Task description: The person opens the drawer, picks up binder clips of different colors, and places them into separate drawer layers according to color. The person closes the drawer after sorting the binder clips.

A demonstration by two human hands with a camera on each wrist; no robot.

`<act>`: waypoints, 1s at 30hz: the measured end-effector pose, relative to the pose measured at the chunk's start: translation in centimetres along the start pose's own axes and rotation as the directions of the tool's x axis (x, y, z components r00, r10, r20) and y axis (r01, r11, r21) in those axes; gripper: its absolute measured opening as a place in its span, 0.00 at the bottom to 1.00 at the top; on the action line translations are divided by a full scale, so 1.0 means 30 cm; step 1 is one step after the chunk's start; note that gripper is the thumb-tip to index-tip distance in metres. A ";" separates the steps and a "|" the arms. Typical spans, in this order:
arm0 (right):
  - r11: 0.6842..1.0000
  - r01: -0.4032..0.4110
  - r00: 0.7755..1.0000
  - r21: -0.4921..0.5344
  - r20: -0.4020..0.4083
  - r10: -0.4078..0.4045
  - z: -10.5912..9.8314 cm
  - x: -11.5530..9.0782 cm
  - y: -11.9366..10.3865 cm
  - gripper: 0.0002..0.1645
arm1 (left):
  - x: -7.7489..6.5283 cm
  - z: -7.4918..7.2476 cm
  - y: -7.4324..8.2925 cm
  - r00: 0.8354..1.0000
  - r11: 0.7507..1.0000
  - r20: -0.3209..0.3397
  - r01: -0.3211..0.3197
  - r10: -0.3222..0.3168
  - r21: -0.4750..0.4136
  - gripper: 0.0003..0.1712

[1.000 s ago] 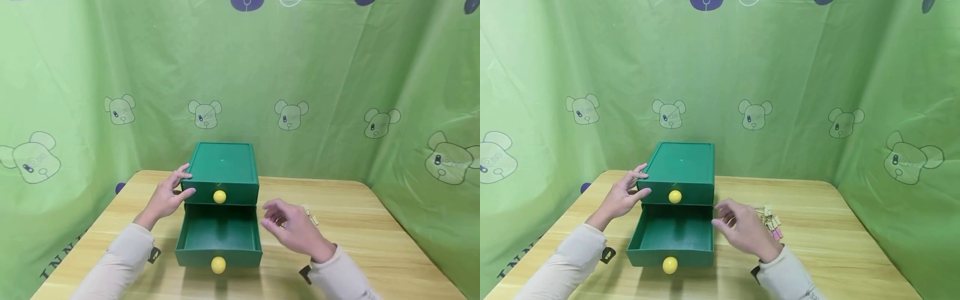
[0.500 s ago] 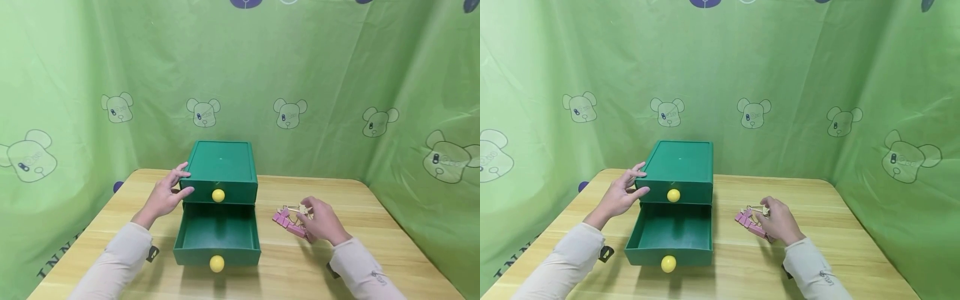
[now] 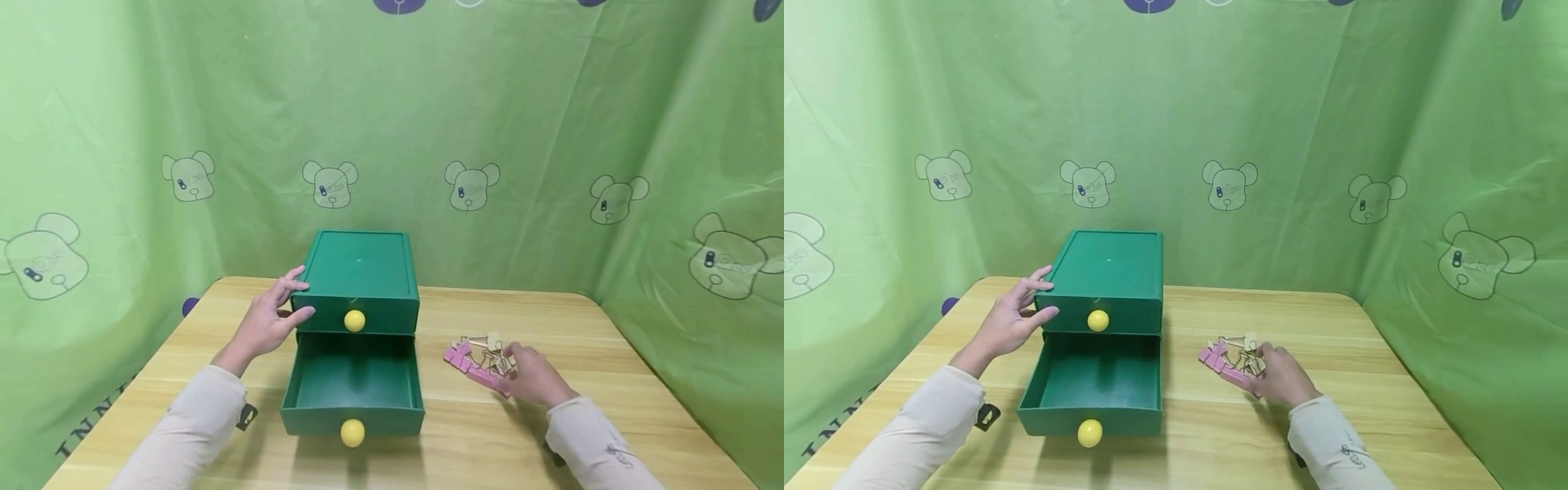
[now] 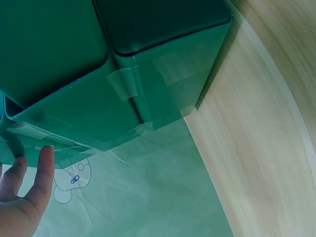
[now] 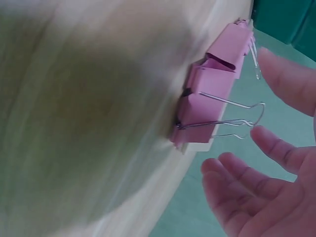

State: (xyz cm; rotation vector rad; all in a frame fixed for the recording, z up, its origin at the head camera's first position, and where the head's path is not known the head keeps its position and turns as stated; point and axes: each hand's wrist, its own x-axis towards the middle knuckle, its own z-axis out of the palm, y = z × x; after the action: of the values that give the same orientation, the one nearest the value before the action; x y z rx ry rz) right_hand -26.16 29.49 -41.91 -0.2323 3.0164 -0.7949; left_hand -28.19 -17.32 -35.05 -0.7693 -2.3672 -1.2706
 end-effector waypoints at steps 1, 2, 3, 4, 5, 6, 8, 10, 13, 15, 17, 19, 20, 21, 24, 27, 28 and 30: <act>1.000 -0.005 1.000 0.013 0.007 0.005 0.002 -0.001 0.001 0.40 | -0.001 0.000 0.000 1.000 1.000 0.001 0.001 -0.001 -0.002 0.21; 1.000 -0.007 1.000 0.021 0.017 0.007 0.003 -0.002 0.000 0.39 | -0.001 0.000 0.000 1.000 1.000 0.002 0.002 -0.002 -0.002 0.21; 1.000 -0.008 1.000 0.023 0.024 0.008 0.004 -0.003 0.002 0.38 | -0.002 0.000 0.000 1.000 1.000 0.004 0.001 -0.001 -0.004 0.22; 1.000 -0.003 1.000 0.014 0.029 0.002 0.006 -0.004 0.003 0.37 | -0.003 0.001 0.001 1.000 1.000 0.005 0.002 -0.002 -0.006 0.22; 1.000 -0.006 1.000 0.011 0.031 0.006 0.009 -0.006 0.004 0.36 | -0.004 0.001 0.001 1.000 1.000 0.005 0.004 -0.004 -0.007 0.22; 1.000 -0.006 0.999 0.003 0.031 0.006 0.011 -0.007 0.005 0.35 | -0.004 0.001 0.000 1.000 1.000 0.006 0.003 -0.003 -0.006 0.22; 1.000 0.005 1.000 -0.011 0.031 -0.004 0.016 -0.008 0.010 0.33 | -0.005 0.002 0.001 1.000 1.000 0.007 0.005 -0.005 -0.004 0.22; 0.999 0.021 1.000 -0.033 0.019 -0.020 0.021 -0.008 0.016 0.31 | -0.005 0.002 0.000 1.000 1.000 0.007 0.004 -0.004 -0.002 0.22; 0.998 0.037 0.999 -0.049 0.003 -0.037 0.027 -0.007 0.024 0.29 | -0.002 0.001 -0.001 1.000 1.000 0.007 -0.001 0.001 0.004 0.22; 0.997 0.048 0.999 -0.061 -0.005 -0.049 0.030 -0.006 0.027 0.28 | -0.001 0.000 -0.001 1.000 1.000 0.006 -0.005 0.005 0.006 0.22; 0.996 0.054 0.998 -0.066 -0.008 -0.054 0.031 -0.006 0.029 0.27 | -0.001 -0.001 0.001 1.000 1.000 0.006 -0.006 0.006 0.007 0.21; 0.997 0.050 0.999 -0.066 -0.005 -0.050 0.031 -0.006 0.030 0.27 | -0.001 -0.001 0.001 1.000 1.000 0.008 -0.002 0.002 0.007 0.22; 0.997 0.048 0.999 -0.066 -0.003 -0.048 0.031 -0.005 0.029 0.27 | -0.001 -0.001 0.001 1.000 1.000 0.010 -0.002 0.002 0.008 0.22; 0.997 0.044 0.999 -0.066 -0.002 -0.044 0.031 -0.004 0.029 0.27 | -0.001 -0.002 0.000 1.000 1.000 0.010 0.000 0.000 0.009 0.22; 0.998 0.026 1.000 -0.055 0.006 -0.025 0.028 -0.004 0.025 0.27 | 0.000 -0.002 -0.002 1.000 1.000 0.012 0.000 0.000 0.006 0.22; 0.999 0.015 1.000 -0.043 0.010 -0.015 0.026 -0.004 0.022 0.27 | 0.001 -0.003 -0.003 1.000 1.000 0.010 -0.003 0.003 0.003 0.21; 0.999 0.015 1.000 -0.043 0.010 -0.015 0.025 -0.005 0.021 0.27 | 0.002 -0.003 -0.002 1.000 1.000 0.010 -0.005 0.005 0.003 0.21; 0.999 0.013 1.000 -0.039 0.012 -0.012 0.023 -0.007 0.019 0.27 | 0.001 -0.004 -0.001 1.000 1.000 0.012 -0.006 0.006 0.005 0.21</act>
State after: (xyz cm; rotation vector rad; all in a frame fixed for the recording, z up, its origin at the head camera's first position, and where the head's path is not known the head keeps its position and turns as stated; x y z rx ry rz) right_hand -25.98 29.66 -42.80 -0.2557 3.0245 -0.7336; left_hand -28.24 -17.43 -34.98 -0.7845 -2.3742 -1.2609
